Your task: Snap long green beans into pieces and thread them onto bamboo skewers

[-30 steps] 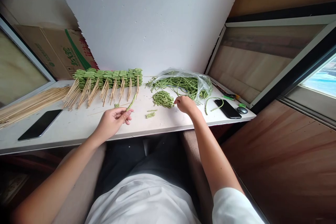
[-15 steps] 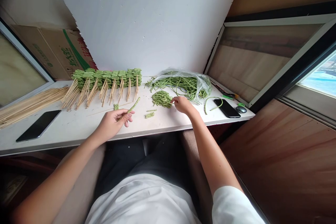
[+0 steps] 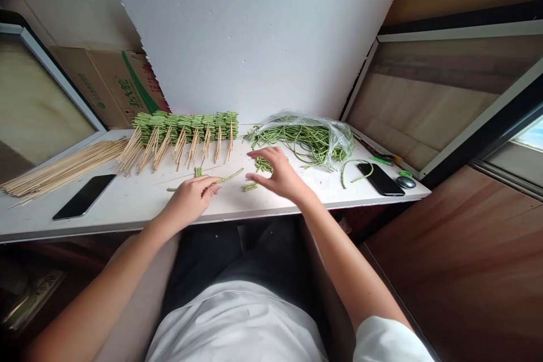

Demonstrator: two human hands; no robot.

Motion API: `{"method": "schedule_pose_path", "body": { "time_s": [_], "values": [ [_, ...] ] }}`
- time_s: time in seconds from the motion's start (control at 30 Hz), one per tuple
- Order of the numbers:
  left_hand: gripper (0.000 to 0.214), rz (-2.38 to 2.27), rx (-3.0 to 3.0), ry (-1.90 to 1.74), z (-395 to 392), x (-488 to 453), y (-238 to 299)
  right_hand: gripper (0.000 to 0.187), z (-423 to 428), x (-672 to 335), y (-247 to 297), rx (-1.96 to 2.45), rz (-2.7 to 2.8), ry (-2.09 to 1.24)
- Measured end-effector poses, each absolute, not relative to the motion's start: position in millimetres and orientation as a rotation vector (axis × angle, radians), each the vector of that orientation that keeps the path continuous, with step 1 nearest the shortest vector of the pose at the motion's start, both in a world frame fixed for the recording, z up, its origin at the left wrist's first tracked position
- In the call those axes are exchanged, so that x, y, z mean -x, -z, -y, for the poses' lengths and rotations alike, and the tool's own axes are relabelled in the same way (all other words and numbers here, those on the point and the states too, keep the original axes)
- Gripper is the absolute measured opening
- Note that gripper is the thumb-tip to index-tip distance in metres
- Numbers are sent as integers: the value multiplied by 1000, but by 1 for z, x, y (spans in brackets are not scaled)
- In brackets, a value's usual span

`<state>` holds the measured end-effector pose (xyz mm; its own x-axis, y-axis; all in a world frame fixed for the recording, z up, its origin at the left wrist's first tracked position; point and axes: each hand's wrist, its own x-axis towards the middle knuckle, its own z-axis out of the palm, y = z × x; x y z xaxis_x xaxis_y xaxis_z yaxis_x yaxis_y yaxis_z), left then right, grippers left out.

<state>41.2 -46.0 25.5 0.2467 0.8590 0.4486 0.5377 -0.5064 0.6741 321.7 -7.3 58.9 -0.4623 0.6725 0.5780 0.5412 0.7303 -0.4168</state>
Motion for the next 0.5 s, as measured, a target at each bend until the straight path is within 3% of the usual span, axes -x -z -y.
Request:
{"method": "schedule_pose_path", "body": {
  "time_s": [0.17, 0.5],
  "values": [
    [25, -1212, -2272, -1054, 48, -43, -26, 23, 21, -282, -37, 790, 2284, -67],
    [22, -1075, -2353, -1204, 50, -50, -21, 7, 19, -268, -16, 569, 1980, -183]
  ]
}}
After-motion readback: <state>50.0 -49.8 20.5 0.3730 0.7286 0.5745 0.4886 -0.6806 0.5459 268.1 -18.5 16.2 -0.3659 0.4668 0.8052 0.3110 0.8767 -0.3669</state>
